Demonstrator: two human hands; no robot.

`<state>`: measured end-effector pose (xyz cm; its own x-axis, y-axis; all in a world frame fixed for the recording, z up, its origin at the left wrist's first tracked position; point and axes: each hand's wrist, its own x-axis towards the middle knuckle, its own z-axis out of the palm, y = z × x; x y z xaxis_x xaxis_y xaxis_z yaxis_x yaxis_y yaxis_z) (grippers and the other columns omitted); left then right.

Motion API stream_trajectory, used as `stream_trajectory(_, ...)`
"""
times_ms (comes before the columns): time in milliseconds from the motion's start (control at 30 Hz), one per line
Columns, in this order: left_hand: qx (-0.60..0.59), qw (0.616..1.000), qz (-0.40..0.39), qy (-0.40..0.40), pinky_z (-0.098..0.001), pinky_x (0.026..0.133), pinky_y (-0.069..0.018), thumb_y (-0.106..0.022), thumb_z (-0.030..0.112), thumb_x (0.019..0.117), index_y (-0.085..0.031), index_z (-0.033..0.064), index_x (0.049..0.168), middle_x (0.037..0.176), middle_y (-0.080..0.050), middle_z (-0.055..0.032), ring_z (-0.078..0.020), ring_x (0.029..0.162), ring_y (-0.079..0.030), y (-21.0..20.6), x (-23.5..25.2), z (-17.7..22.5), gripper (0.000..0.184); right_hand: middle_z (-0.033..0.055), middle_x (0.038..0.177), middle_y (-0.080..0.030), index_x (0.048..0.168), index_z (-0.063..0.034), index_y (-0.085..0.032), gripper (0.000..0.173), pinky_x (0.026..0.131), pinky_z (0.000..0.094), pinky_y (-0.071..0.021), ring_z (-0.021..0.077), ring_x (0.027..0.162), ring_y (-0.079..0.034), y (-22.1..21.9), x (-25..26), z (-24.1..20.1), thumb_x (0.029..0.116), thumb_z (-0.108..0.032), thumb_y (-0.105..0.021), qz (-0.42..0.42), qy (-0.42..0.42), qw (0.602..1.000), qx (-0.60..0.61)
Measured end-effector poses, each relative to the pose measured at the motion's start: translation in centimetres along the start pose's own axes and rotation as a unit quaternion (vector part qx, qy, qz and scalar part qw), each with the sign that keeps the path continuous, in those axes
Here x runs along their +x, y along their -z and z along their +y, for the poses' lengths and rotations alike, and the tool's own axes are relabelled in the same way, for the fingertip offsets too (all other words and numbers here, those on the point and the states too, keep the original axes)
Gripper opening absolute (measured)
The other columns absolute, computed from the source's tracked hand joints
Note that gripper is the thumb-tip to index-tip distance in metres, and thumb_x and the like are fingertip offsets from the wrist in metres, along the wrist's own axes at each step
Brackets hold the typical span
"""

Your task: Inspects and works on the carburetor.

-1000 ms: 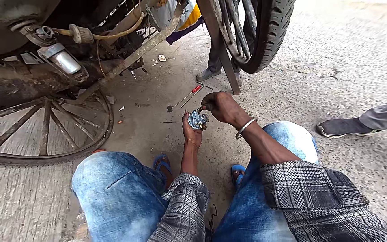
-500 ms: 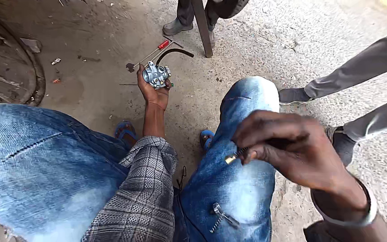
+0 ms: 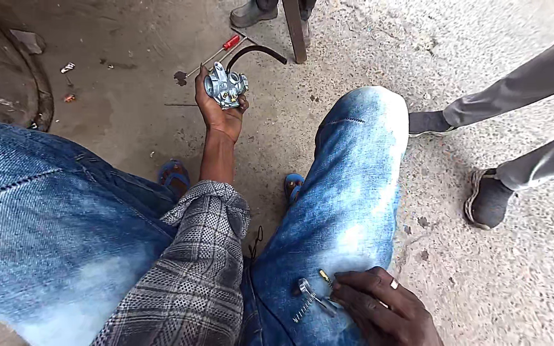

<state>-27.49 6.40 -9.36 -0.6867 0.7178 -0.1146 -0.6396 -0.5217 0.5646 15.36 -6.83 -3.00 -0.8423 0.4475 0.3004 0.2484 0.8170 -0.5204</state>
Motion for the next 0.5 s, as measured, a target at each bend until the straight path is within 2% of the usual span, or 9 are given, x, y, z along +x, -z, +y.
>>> stream_trajectory(133,0.002,1.000,0.008,0.001,-0.0318,0.050,-0.0476,-0.024,0.054,0.1081,-0.054,0.0141,0.103,0.085,-0.059,-0.0093,-0.0183,0.059,-0.054,0.1,-0.1,-0.1,0.050,0.0079,0.116,-0.070,0.111,-0.0132,-0.074,0.014,0.089,0.0262,-0.0556,0.0167,0.104,-0.066,0.7,-0.3,0.0,0.0999,-0.014,-0.067,-0.044,0.002,0.999,-0.001)
stream_trajectory(267,-0.008,1.000,0.012,0.007,-0.0319,0.050,-0.0474,-0.025,0.054,0.1083,-0.054,0.0143,0.106,0.087,-0.059,-0.0095,-0.0186,0.059,-0.054,0.4,-0.1,-0.1,0.049,0.0111,0.117,-0.070,0.114,-0.0108,-0.073,0.017,0.091,0.0270,-0.0557,0.0190,0.106,-0.067,1.7,-0.4,0.3,0.0999,-0.008,-0.064,-0.083,0.018,0.996,0.023)
stream_trajectory(367,-0.023,1.000,0.011,0.007,-0.0321,0.050,-0.0471,-0.025,0.054,0.1078,-0.054,0.0138,0.106,0.087,-0.060,-0.0102,-0.0189,0.059,-0.053,0.3,-0.2,-0.1,0.050,0.0083,0.115,-0.072,0.110,-0.0122,-0.074,0.013,0.087,0.0273,-0.0558,0.0181,0.103,-0.067,1.6,-0.6,0.4,0.0993,-0.012,-0.066,-0.065,0.030,0.997,0.023)
stream_trajectory(500,-0.025,1.000,0.005,0.007,-0.0317,0.049,-0.0470,-0.025,0.055,0.1078,-0.054,0.0138,0.105,0.085,-0.059,-0.0101,-0.0188,0.058,-0.053,0.2,-0.2,-0.3,0.050,0.0106,0.114,-0.071,0.105,-0.0077,-0.073,0.009,0.097,0.0247,-0.0553,0.0164,0.112,-0.067,1.1,-0.7,-0.4,0.0971,-0.009,-0.070,-0.026,-0.001,0.998,0.055)
